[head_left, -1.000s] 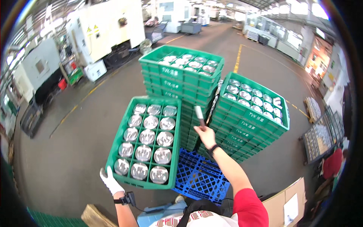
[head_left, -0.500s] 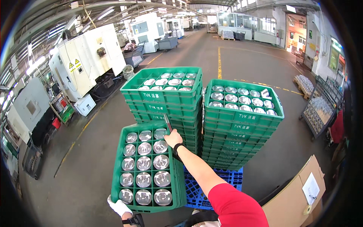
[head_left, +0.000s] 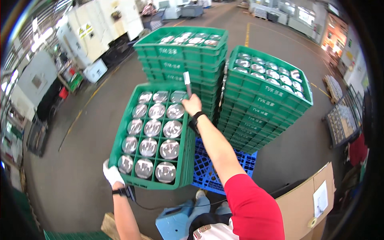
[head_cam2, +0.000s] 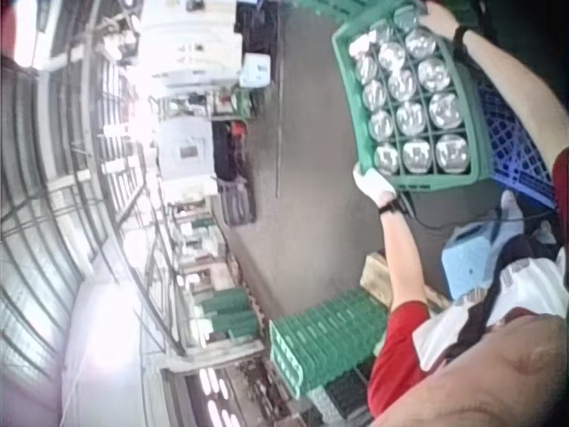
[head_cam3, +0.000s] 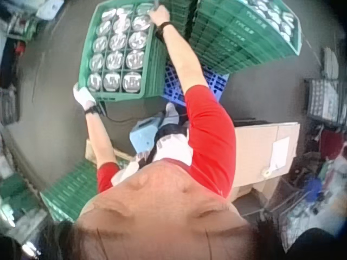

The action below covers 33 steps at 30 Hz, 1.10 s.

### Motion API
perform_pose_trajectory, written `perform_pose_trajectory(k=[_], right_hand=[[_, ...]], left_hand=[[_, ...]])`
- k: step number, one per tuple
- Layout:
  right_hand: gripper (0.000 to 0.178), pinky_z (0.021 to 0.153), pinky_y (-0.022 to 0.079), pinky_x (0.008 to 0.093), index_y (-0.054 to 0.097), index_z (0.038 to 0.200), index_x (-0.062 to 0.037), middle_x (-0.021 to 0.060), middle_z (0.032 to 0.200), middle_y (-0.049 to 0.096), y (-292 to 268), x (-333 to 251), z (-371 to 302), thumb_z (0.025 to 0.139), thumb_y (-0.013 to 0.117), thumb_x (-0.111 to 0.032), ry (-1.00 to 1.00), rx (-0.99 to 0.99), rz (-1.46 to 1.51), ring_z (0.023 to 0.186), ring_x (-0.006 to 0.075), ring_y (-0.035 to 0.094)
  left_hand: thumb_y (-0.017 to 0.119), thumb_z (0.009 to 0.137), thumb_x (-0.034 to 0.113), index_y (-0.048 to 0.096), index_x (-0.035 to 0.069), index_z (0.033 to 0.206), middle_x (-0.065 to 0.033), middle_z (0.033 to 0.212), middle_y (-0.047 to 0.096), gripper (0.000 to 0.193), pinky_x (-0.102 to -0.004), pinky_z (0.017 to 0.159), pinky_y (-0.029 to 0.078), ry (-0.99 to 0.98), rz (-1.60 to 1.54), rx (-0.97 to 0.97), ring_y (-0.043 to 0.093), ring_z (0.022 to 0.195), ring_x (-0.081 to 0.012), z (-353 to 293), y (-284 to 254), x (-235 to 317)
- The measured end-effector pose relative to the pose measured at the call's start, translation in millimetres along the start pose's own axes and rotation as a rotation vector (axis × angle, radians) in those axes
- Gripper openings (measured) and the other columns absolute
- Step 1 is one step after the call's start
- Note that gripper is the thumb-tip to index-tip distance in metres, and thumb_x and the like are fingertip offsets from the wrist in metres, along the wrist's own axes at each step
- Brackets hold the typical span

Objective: Inspecting and measuring automotive pistons at a quality control station.

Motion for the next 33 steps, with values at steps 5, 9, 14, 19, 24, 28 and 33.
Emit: perform_pose_trajectory(k=[5, 9, 14, 19, 24, 28, 33], right_hand=[[0.035, 0.074, 0.052, 0.0404, 0.061, 0.095, 0.0038, 0.0175, 0.084, 0.068, -14.5, 20.7, -31.0, 0.075, 0.071, -0.023, 0.080, 0.019, 0.114, 0.078, 0.0297, 0.067], [0.032, 0.082, 0.049, 0.0306, 0.062, 0.109, 0.0039, 0.0074, 0.098, 0.067, -40.7, 37.1, -90.4, 0.081, 0.066, -0.010, 0.038, -0.027, 0.548, 0.088, 0.0149, 0.061], [0.024, 0.074, 0.049, 0.0276, 0.060, 0.109, 0.0009, 0.0034, 0.093, 0.065, -105.9, 19.2, -183.0, 0.088, 0.067, -0.006, 0.190, 0.039, 0.605, 0.080, 0.0129, 0.060], [0.022, 0.044, 0.031, 0.0200, 0.051, 0.081, -0.0095, -0.0074, 0.062, 0.046, -179.4, 13.4, -231.2, 0.093, 0.069, -0.014, 0.462, -0.175, 0.430, 0.049, 0.0011, 0.040], [0.013, 0.071, 0.050, 0.0330, 0.063, 0.103, -0.0013, 0.0114, 0.094, 0.063, -222.7, 28.7, -194.0, 0.090, 0.061, -0.003, -0.258, -0.045, -0.219, 0.081, 0.0223, 0.061], [0.033, 0.105, 0.038, 0.0453, 0.067, 0.112, -0.0079, 0.0121, 0.129, 0.058, -199.9, 5.9, -159.4, 0.081, 0.063, 0.003, -0.654, -0.040, -0.469, 0.127, 0.0386, 0.047], [0.028, 0.107, 0.038, 0.0499, 0.071, 0.098, -0.0099, 0.0111, 0.133, 0.059, -172.2, 27.0, -152.0, 0.073, 0.070, 0.004, -0.559, -0.086, -0.257, 0.135, 0.0432, 0.040]], left_hand=[[0.039, 0.074, -0.012, 0.057, -0.003, 0.121, -0.0119, 0.110, 0.062, 0.050, -0.0331, 0.093, 0.048, -0.032, 0.065, -0.082, 0.059, 0.099, -0.0227, 41.4, -17.6, -9.5], [0.044, 0.067, -0.012, 0.059, -0.002, 0.118, -0.0100, 0.110, 0.064, 0.055, -0.0298, 0.092, 0.047, -0.074, 0.149, -0.235, 0.060, 0.102, -0.0215, 77.2, -32.3, -4.0], [0.047, 0.065, -0.012, 0.060, 0.000, 0.113, -0.0063, 0.108, 0.063, 0.051, -0.0299, 0.096, 0.045, -0.096, 0.149, -0.501, 0.059, 0.105, -0.0195, 112.9, -20.5, -6.5], [0.048, 0.065, -0.008, 0.056, 0.000, 0.122, -0.0093, 0.116, 0.061, 0.058, -0.0318, 0.104, 0.041, -0.048, 0.154, -0.585, 0.057, 0.112, -0.0220, 118.3, -11.3, 5.0], [0.060, 0.076, 0.002, 0.038, 0.012, 0.144, -0.0145, 0.129, 0.055, 0.072, -0.0407, 0.103, 0.046, -0.320, -0.168, -0.423, 0.055, 0.117, -0.0305, 41.9, -0.3, 54.3], [0.066, 0.082, 0.012, 0.041, 0.014, 0.143, -0.0122, 0.127, 0.057, 0.067, -0.0445, 0.093, 0.053, -0.572, -0.364, -0.367, 0.060, 0.110, -0.0287, -48.5, -34.8, 58.0], [0.065, 0.082, 0.013, 0.056, 0.010, 0.125, -0.0094, 0.115, 0.063, 0.044, -0.0430, 0.088, 0.055, -0.710, -0.587, -0.252, 0.064, 0.100, -0.0272, -108.4, -39.2, 24.8]])
Point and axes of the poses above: each hand's wrist, its own z-axis towards the middle knuckle, its own y-axis out of the palm, x = y × z, the point moved 1 cm from there along z, towards the middle knuckle
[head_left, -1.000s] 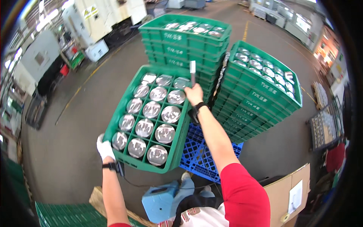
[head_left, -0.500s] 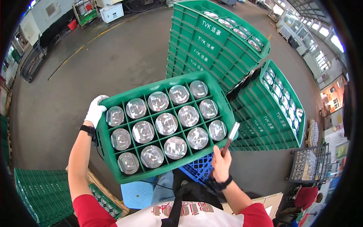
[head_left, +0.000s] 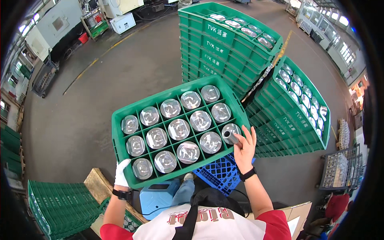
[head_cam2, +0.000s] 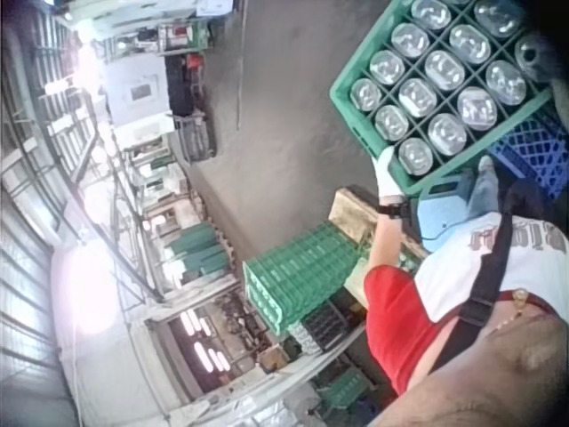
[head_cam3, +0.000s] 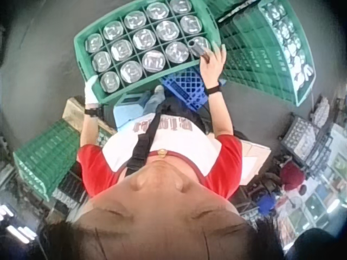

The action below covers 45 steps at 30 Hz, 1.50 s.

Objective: Inspecting and measuring automotive pistons at a quality control station.

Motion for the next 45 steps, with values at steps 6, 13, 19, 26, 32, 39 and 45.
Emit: perform_pose_trajectory(k=[6, 13, 19, 26, 32, 39, 45], right_hand=[[0.050, 0.112, 0.032, 0.0463, 0.071, 0.108, -0.0119, 0.0128, 0.141, 0.052, 13.8, 1.3, 6.2, 0.067, 0.054, 0.012, 0.062, 0.135, 0.166, 0.136, 0.0372, 0.039], [0.031, 0.106, 0.037, 0.0453, 0.070, 0.085, -0.0106, 0.0077, 0.123, 0.063, 16.3, 11.8, 18.3, 0.067, 0.057, 0.011, -0.016, 0.226, 0.219, 0.133, 0.0351, 0.042], [0.024, 0.109, 0.033, 0.0461, 0.069, 0.078, -0.0075, 0.0076, 0.121, 0.063, 29.2, 31.6, 42.5, 0.069, 0.057, 0.011, -0.005, 0.120, 0.321, 0.131, 0.0342, 0.044], [0.049, 0.099, 0.044, 0.0340, 0.046, 0.139, 0.0003, 0.0151, 0.144, 0.045, 36.3, 94.1, 64.6, 0.090, 0.050, 0.005, 0.199, -0.020, 0.371, 0.113, 0.0232, 0.060], [0.047, 0.099, 0.045, 0.0322, 0.050, 0.136, 0.0039, 0.0155, 0.124, 0.063, 24.6, 64.6, 77.4, 0.089, 0.050, 0.000, 0.444, -0.128, 0.266, 0.113, 0.0240, 0.061], [0.044, 0.081, 0.051, 0.0360, 0.055, 0.126, 0.0018, 0.0153, 0.099, 0.068, 27.3, 62.6, 77.1, 0.085, 0.057, -0.014, 0.525, -0.061, 0.187, 0.088, 0.0253, 0.066], [0.040, 0.087, 0.050, 0.0433, 0.058, 0.124, -0.0079, 0.0186, 0.102, 0.070, 15.2, 58.2, 58.2, 0.085, 0.058, -0.019, 0.696, -0.020, 0.098, 0.097, 0.0341, 0.067]], left_hand=[[0.065, 0.082, 0.020, 0.056, 0.006, 0.125, -0.0117, 0.113, 0.064, 0.046, -0.0424, 0.089, 0.054, 0.206, 0.047, 0.083, 0.064, 0.100, -0.0285, -9.8, 3.9, -11.3], [0.062, 0.081, 0.010, 0.050, 0.005, 0.132, -0.0140, 0.120, 0.061, 0.053, -0.0452, 0.091, 0.055, 0.240, -0.007, 0.022, 0.063, 0.106, -0.0312, -18.5, 17.8, -21.3], [0.063, 0.080, 0.001, 0.050, 0.007, 0.129, -0.0151, 0.120, 0.061, 0.052, -0.0470, 0.087, 0.058, 0.281, -0.119, 0.042, 0.064, 0.104, -0.0330, -30.3, 27.2, -25.3], [0.069, 0.079, 0.000, 0.043, 0.010, 0.134, -0.0117, 0.117, 0.059, 0.061, -0.0428, 0.088, 0.056, 0.284, -0.196, 0.154, 0.063, 0.101, -0.0257, -40.7, 26.4, -49.2], [0.080, 0.077, 0.014, 0.046, 0.000, 0.133, -0.0122, 0.119, 0.063, 0.067, -0.0344, 0.089, 0.052, 0.423, 0.560, 0.247, 0.061, 0.103, -0.0200, -5.7, 2.3, 28.3], [0.067, 0.082, 0.006, 0.050, 0.001, 0.113, -0.0100, 0.102, 0.061, 0.036, -0.0353, 0.082, 0.050, 0.533, 0.738, 0.218, 0.057, 0.090, -0.0195, 62.7, -13.8, 36.8], [0.067, 0.083, 0.008, 0.052, 0.001, 0.110, -0.0096, 0.100, 0.060, 0.032, -0.0358, 0.080, 0.049, 0.522, 0.815, 0.131, 0.056, 0.088, -0.0197, 76.0, -7.5, 50.3]])
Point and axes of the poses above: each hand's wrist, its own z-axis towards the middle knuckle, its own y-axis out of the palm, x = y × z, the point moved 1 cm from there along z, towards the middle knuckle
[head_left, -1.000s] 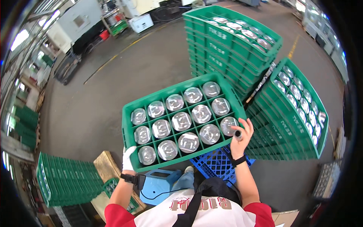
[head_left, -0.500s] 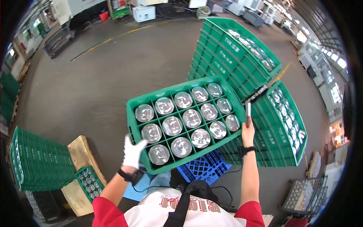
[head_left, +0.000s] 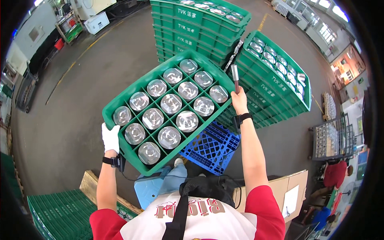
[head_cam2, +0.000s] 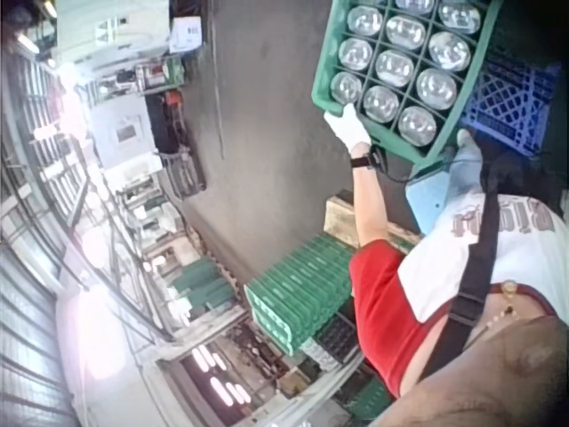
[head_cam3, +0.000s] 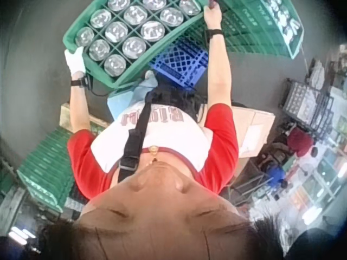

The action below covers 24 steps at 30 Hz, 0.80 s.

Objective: Inspecting and measuring automotive pistons at a quality control station.

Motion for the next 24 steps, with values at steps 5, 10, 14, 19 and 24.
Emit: perform_pose_trajectory(k=[5, 10, 14, 19, 24], right_hand=[[0.039, 0.088, 0.050, 0.0427, 0.058, 0.124, -0.0087, 0.0174, 0.102, 0.070, -5.3, -2.6, -24.8, 0.086, 0.057, -0.018, 0.009, 0.036, 0.002, 0.096, 0.0332, 0.067], [0.034, 0.085, 0.051, 0.0406, 0.059, 0.120, -0.0029, 0.0183, 0.102, 0.070, -0.3, 5.2, -22.4, 0.087, 0.057, -0.010, -0.029, 0.043, 0.093, 0.095, 0.0316, 0.068], [0.032, 0.081, 0.052, 0.0442, 0.060, 0.117, -0.0007, 0.0221, 0.094, 0.069, -15.7, -10.3, -18.8, 0.087, 0.057, -0.014, -0.150, -0.031, -0.151, 0.090, 0.0365, 0.068], [0.035, 0.083, 0.052, 0.0489, 0.060, 0.119, -0.0022, 0.0243, 0.101, 0.068, -19.7, -18.4, -12.3, 0.091, 0.061, -0.022, -0.263, -0.076, -0.346, 0.097, 0.0416, 0.065], [0.039, 0.087, 0.052, 0.0451, 0.062, 0.122, -0.0036, 0.0223, 0.109, 0.068, -19.1, -24.3, -0.3, 0.090, 0.063, -0.025, -0.244, -0.188, -0.307, 0.103, 0.0385, 0.065]], left_hand=[[0.067, 0.082, 0.005, 0.052, 0.002, 0.110, -0.0076, 0.100, 0.060, 0.032, -0.0339, 0.079, 0.050, -0.023, -0.087, -0.026, 0.056, 0.088, -0.0179, 9.5, -5.0, -1.3], [0.069, 0.082, 0.003, 0.051, 0.002, 0.109, -0.0069, 0.098, 0.060, 0.032, -0.0319, 0.076, 0.050, -0.087, -0.228, -0.028, 0.057, 0.086, -0.0168, 12.3, -6.3, -8.0], [0.077, 0.081, 0.014, 0.049, -0.001, 0.116, -0.0116, 0.103, 0.059, 0.047, -0.0318, 0.076, 0.051, -0.214, -0.192, 0.100, 0.058, 0.088, -0.0185, 8.5, -5.1, -6.7], [0.077, 0.081, 0.017, 0.038, -0.004, 0.130, -0.0180, 0.114, 0.057, 0.067, -0.0369, 0.078, 0.056, -0.299, -0.286, 0.113, 0.061, 0.094, -0.0242, -4.2, 2.2, 14.3], [0.066, 0.082, 0.003, 0.052, 0.007, 0.131, -0.0109, 0.120, 0.061, 0.051, -0.0421, 0.090, 0.054, -0.330, -0.545, -0.146, 0.063, 0.103, -0.0271, -48.8, 7.0, 35.6]])
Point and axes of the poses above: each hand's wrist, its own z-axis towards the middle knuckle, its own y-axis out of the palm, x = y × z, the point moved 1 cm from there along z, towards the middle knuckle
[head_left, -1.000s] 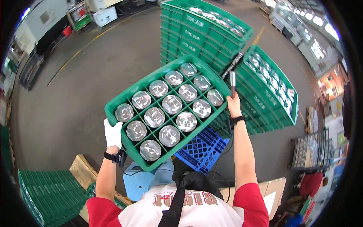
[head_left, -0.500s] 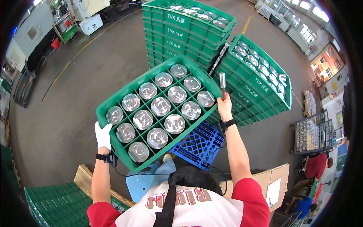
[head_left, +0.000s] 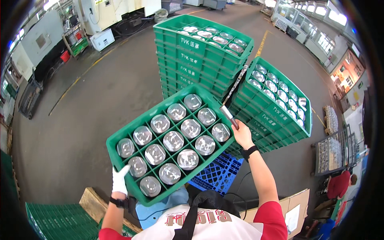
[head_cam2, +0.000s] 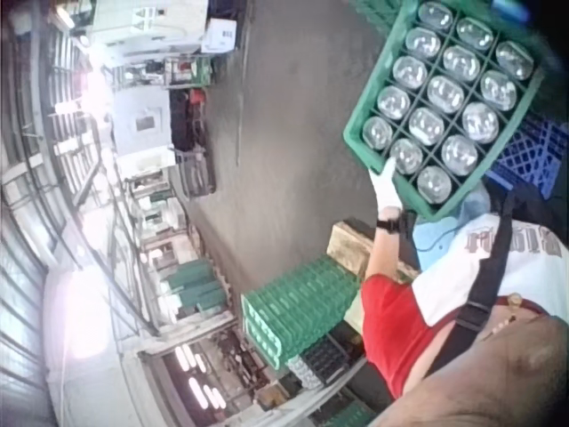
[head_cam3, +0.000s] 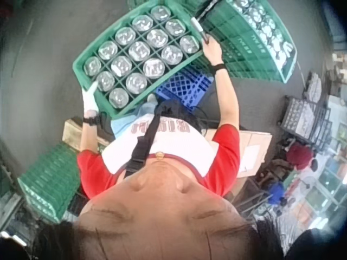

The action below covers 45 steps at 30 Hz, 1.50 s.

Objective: Inspecting and measuring automotive pistons at a quality control station.

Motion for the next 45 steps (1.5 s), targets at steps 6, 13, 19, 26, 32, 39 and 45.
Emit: perform_pose_trajectory(k=[6, 13, 19, 26, 32, 39, 45], right_hand=[[0.044, 0.083, 0.053, 0.0397, 0.060, 0.128, -0.0052, 0.0200, 0.106, 0.070, -6.3, -21.7, 53.3, 0.092, 0.062, -0.031, -0.089, -0.224, 0.111, 0.095, 0.0326, 0.069], [0.039, 0.075, 0.051, 0.0373, 0.068, 0.104, 0.0037, 0.0132, 0.090, 0.070, 15.6, -6.6, 91.9, 0.086, 0.069, -0.030, 0.082, -0.388, 0.345, 0.085, 0.0217, 0.065], [0.038, 0.075, 0.050, 0.0394, 0.066, 0.108, 0.0052, 0.0154, 0.098, 0.069, 17.6, -13.5, 91.6, 0.079, 0.073, -0.018, 0.153, -0.368, 0.344, 0.088, 0.0236, 0.064], [0.030, 0.074, 0.048, 0.0397, 0.067, 0.102, 0.0017, 0.0142, 0.093, 0.066, -45.3, -37.9, 48.6, 0.077, 0.072, -0.013, 0.165, -0.332, 0.436, 0.088, 0.0249, 0.062], [0.037, 0.082, 0.046, 0.0325, 0.063, 0.118, 0.0011, 0.0076, 0.100, 0.065, -142.2, 29.7, -88.5, 0.085, 0.069, -0.014, 0.381, -0.186, 0.676, 0.093, 0.0154, 0.059], [0.026, 0.083, 0.047, 0.0323, 0.064, 0.114, -0.0005, 0.0059, 0.101, 0.065, -183.8, 116.5, -288.9, 0.090, 0.062, -0.010, 0.585, 0.105, 0.914, 0.095, 0.0117, 0.058], [0.028, 0.080, 0.049, 0.0343, 0.064, 0.113, 0.0015, 0.0095, 0.099, 0.066, -183.2, 222.5, -496.9, 0.086, 0.060, -0.007, 0.745, 0.540, 1.162, 0.093, 0.0180, 0.061]], left_hand=[[0.063, 0.076, -0.004, 0.052, 0.004, 0.129, -0.0110, 0.116, 0.061, 0.054, -0.0416, 0.088, 0.053, 0.103, 0.024, 0.054, 0.062, 0.100, -0.0270, 3.6, -6.1, -9.8], [0.069, 0.085, 0.008, 0.050, 0.003, 0.136, -0.0133, 0.127, 0.057, 0.055, -0.0483, 0.093, 0.049, -0.286, 0.071, -0.030, 0.057, 0.109, -0.0309, -14.1, 4.0, 19.5], [0.067, 0.087, 0.024, 0.063, 0.005, 0.110, -0.0094, 0.102, 0.064, 0.030, -0.0409, 0.087, 0.048, -0.498, 0.065, -0.173, 0.059, 0.095, -0.0259, -0.8, -24.7, 24.7], [0.069, 0.084, 0.016, 0.071, 0.012, 0.091, -0.0046, 0.089, 0.066, 0.009, -0.0344, 0.073, 0.049, -0.662, 0.202, -0.066, 0.060, 0.085, -0.0220, 80.4, -116.9, -18.6], [0.070, 0.071, 0.005, 0.063, 0.004, 0.109, -0.0106, 0.097, 0.065, 0.038, -0.0361, 0.070, 0.049, -0.478, 0.730, -0.511, 0.060, 0.080, -0.0230, 61.4, -22.7, 39.5], [0.068, 0.078, 0.016, 0.066, 0.006, 0.092, -0.0071, 0.092, 0.064, 0.017, -0.0364, 0.080, 0.048, -0.038, 1.117, -0.656, 0.059, 0.086, -0.0237, -17.3, 129.0, 55.3], [0.066, 0.077, 0.012, 0.066, 0.006, 0.081, -0.0049, 0.082, 0.064, 0.007, -0.0344, 0.074, 0.049, -0.354, 1.053, -0.809, 0.059, 0.079, -0.0221, -140.3, 276.4, -29.6]])
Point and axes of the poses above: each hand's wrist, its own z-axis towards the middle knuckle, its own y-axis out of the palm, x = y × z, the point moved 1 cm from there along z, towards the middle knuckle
